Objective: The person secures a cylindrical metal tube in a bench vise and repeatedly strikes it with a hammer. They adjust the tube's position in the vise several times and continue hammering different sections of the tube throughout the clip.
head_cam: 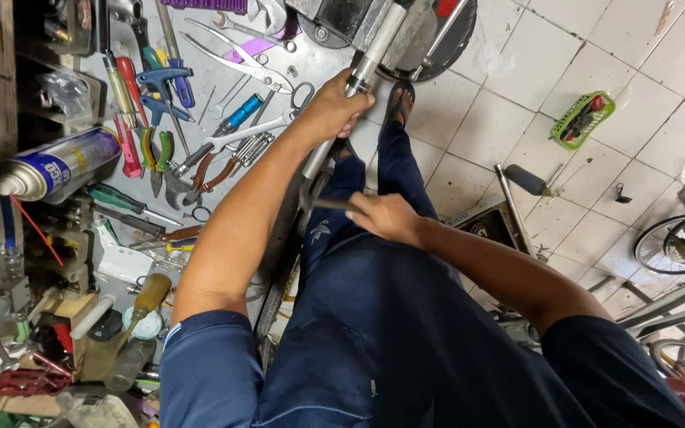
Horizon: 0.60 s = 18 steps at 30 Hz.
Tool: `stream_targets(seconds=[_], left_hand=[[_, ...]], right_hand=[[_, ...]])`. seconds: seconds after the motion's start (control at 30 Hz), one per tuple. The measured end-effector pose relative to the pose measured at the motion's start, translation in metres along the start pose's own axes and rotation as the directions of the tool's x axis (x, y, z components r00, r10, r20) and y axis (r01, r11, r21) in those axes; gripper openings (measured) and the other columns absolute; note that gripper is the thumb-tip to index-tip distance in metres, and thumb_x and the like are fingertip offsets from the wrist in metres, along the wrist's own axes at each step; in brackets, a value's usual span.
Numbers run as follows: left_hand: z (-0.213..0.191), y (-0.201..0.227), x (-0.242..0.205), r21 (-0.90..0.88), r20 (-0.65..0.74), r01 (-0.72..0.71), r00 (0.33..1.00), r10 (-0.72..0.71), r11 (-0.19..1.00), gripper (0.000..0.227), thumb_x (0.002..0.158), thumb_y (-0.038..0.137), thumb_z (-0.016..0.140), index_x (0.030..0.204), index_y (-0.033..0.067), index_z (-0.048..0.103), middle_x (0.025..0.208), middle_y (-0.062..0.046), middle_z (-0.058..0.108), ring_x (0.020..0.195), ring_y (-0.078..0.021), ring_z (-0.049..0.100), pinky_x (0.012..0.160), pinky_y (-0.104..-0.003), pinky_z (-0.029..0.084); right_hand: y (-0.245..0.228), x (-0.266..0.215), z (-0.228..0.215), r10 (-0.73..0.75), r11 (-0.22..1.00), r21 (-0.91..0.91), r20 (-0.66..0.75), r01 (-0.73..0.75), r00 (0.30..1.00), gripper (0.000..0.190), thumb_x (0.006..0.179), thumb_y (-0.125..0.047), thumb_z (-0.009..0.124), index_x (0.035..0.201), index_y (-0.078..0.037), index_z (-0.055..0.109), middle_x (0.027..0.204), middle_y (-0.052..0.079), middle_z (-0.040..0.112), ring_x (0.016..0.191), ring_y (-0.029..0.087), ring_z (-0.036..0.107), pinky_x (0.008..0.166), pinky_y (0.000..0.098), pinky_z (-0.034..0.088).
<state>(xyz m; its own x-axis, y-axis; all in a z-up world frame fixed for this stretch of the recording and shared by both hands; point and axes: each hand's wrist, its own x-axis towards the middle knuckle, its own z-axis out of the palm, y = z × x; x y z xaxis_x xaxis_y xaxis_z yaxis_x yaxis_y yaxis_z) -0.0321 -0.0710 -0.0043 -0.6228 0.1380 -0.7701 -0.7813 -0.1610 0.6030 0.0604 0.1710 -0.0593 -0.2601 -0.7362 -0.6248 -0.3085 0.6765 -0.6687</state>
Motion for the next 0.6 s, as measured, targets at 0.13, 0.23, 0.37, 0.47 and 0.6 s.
stream_targets(seconds=[0.13,0.23,0.37,0.47,0.6], left_hand=[[0.0,0.002,-0.007,0.041,0.002,0.003,1.0,-0.003,0.999,0.045,0.1,0.021,0.063,0.141,0.0124,0.044,0.063,0.003,0.044,0.051,-0.0082,0.043,0.043,-0.023,0.037],[-0.002,0.003,-0.002,0.056,-0.01,-0.007,1.0,0.008,0.998,0.045,0.1,0.022,0.063,0.139,0.0138,0.045,0.062,0.003,0.045,0.05,-0.0088,0.043,0.043,-0.024,0.037],[0.0,0.001,-0.002,0.031,-0.016,-0.007,1.0,0.008,1.0,0.04,0.1,0.021,0.062,0.135,0.0142,0.046,0.062,0.002,0.043,0.05,-0.0095,0.042,0.043,-0.025,0.036],[0.001,0.001,-0.001,0.027,-0.007,-0.026,1.0,0.026,0.999,0.036,0.101,0.021,0.063,0.133,0.0139,0.047,0.06,0.004,0.043,0.049,-0.0092,0.042,0.043,-0.025,0.037],[0.002,-0.005,0.004,0.013,-0.02,-0.009,1.0,0.01,1.0,0.023,0.101,0.018,0.062,0.118,0.0133,0.048,0.06,0.001,0.044,0.047,-0.01,0.04,0.041,-0.026,0.034]], right_hand=[[-0.009,-0.006,0.0,0.009,1.0,0.024,0.026,-0.01,1.0,0.033,0.105,-0.048,0.044,0.109,-0.016,0.048,0.079,0.009,0.066,0.072,0.033,0.067,0.07,0.0467,0.047],[-0.004,-0.002,-0.015,-0.071,0.997,-0.031,0.0,0.071,0.997,0.031,0.105,-0.046,0.046,0.108,-0.016,0.049,0.08,0.007,0.064,0.072,0.031,0.066,0.066,0.0458,0.047],[-0.008,-0.008,-0.015,-0.118,0.992,-0.047,0.05,0.121,0.992,0.033,0.104,-0.048,0.046,0.117,-0.019,0.054,0.081,0.007,0.07,0.075,0.031,0.069,0.071,0.0443,0.051],[-0.013,0.0,-0.009,-0.053,0.999,-0.002,0.017,0.053,0.998,0.037,0.104,-0.049,0.044,0.118,-0.016,0.052,0.092,0.013,0.072,0.086,0.041,0.07,0.076,0.051,0.051],[-0.014,-0.002,-0.015,-0.166,0.971,-0.14,0.19,0.194,0.968,0.036,0.105,-0.051,0.04,0.117,-0.019,0.052,0.095,0.007,0.069,0.078,0.032,0.068,0.068,0.0498,0.051]])
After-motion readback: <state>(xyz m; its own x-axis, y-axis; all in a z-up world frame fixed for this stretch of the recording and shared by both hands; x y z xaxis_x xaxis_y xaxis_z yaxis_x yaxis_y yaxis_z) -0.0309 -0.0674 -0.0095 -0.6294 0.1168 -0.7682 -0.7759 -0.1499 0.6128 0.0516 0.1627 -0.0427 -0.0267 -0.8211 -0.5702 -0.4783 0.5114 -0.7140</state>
